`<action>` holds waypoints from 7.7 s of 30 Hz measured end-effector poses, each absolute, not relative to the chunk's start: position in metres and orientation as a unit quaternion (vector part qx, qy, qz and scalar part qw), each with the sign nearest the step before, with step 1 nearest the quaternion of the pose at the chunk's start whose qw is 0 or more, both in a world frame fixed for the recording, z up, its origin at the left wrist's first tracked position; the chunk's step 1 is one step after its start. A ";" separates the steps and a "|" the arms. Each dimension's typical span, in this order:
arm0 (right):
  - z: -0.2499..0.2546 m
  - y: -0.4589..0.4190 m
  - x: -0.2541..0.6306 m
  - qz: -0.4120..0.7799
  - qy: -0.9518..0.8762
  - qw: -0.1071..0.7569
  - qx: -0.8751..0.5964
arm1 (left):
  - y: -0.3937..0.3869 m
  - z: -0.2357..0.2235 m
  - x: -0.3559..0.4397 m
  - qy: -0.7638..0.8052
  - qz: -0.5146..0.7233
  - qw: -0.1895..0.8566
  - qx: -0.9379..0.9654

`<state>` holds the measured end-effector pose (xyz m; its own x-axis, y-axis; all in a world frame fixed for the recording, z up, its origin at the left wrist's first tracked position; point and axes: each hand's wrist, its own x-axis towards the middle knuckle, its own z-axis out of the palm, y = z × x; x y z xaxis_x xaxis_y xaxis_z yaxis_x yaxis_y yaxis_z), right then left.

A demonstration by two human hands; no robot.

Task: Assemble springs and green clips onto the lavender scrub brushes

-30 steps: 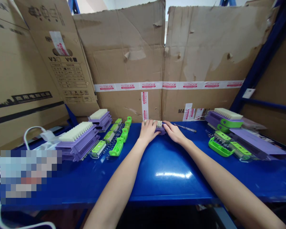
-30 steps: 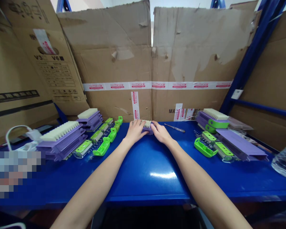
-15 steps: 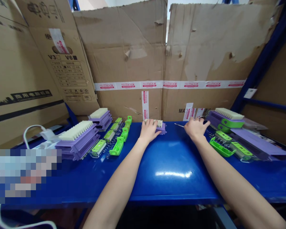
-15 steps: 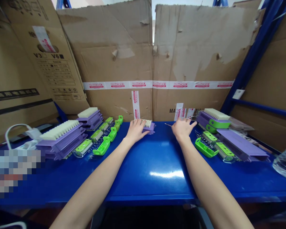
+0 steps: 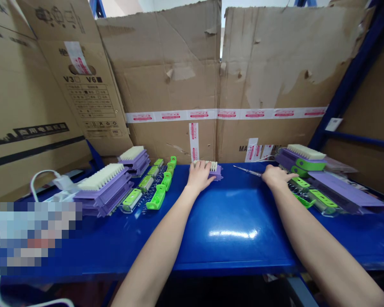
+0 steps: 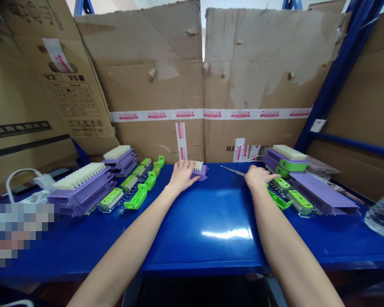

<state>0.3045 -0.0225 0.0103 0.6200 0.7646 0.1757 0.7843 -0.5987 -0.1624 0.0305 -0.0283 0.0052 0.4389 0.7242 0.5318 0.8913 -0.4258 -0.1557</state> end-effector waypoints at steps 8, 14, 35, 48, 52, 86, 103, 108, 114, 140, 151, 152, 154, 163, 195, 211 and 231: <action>0.021 -0.031 0.307 -0.043 -0.438 0.095 -0.893 | -0.028 0.005 0.032 -0.492 -0.201 0.213 -0.820; 0.018 -0.030 0.306 -0.067 -0.437 0.104 -0.891 | -0.029 0.004 0.032 -0.494 -0.200 0.215 -0.818; 0.032 -0.033 0.281 -0.334 -0.475 0.310 -0.753 | -0.031 0.005 0.034 -0.492 -0.199 0.216 -0.819; 0.037 -0.043 0.226 -0.337 -0.686 0.451 -0.460 | -0.032 0.005 0.035 -0.498 -0.205 0.201 -0.819; 0.038 -0.048 0.217 -0.336 -0.679 0.480 -0.442 | -0.031 0.004 0.035 -0.496 -0.207 0.203 -0.818; 0.029 -0.019 0.237 0.185 -0.408 0.758 -0.475 | -0.036 0.002 0.043 -0.452 -0.238 0.198 -0.837; 0.041 -0.021 0.249 0.424 -0.223 0.803 -0.355 | -0.043 0.005 0.051 -0.430 -0.243 0.197 -0.847; 0.041 -0.022 0.251 0.501 -0.222 0.768 -0.332 | -0.044 0.003 0.055 -0.438 -0.259 0.174 -0.843; 0.045 -0.028 0.247 0.551 -0.239 0.730 -0.327 | -0.042 0.003 0.060 -0.479 -0.283 0.144 -0.818; 0.023 -0.034 0.224 0.554 -0.500 0.496 -0.444 | -0.031 0.008 0.042 -0.494 -0.349 0.151 -0.782; 0.022 -0.034 0.221 0.527 -0.524 0.478 -0.467 | -0.030 0.008 0.042 -0.487 -0.345 0.150 -0.788; 0.022 -0.034 0.221 0.523 -0.528 0.476 -0.470 | -0.030 0.007 0.042 -0.487 -0.345 0.150 -0.789; 0.021 -0.033 0.221 0.516 -0.535 0.471 -0.475 | -0.030 0.007 0.042 -0.486 -0.342 0.151 -0.790; 0.023 -0.033 0.226 0.546 -0.523 0.458 -0.467 | -0.032 0.008 0.042 -0.483 -0.340 0.148 -0.793; 0.019 -0.030 0.223 -0.023 -0.707 0.347 -0.616 | -0.039 0.014 0.044 -0.535 -0.344 0.110 -0.764; 0.015 -0.028 0.229 -0.044 -0.730 0.273 -0.625 | -0.039 0.016 0.046 -0.559 -0.348 0.106 -0.745; 0.033 -0.035 0.274 -0.052 -0.499 0.308 -0.808 | -0.037 0.012 0.046 -0.550 -0.329 0.134 -0.756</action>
<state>0.2737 -0.0352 0.0325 0.4959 0.7752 0.3914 0.8389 -0.3111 -0.4467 0.0458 -0.0373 0.0123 0.1794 0.7431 0.6447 0.9197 -0.3594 0.1583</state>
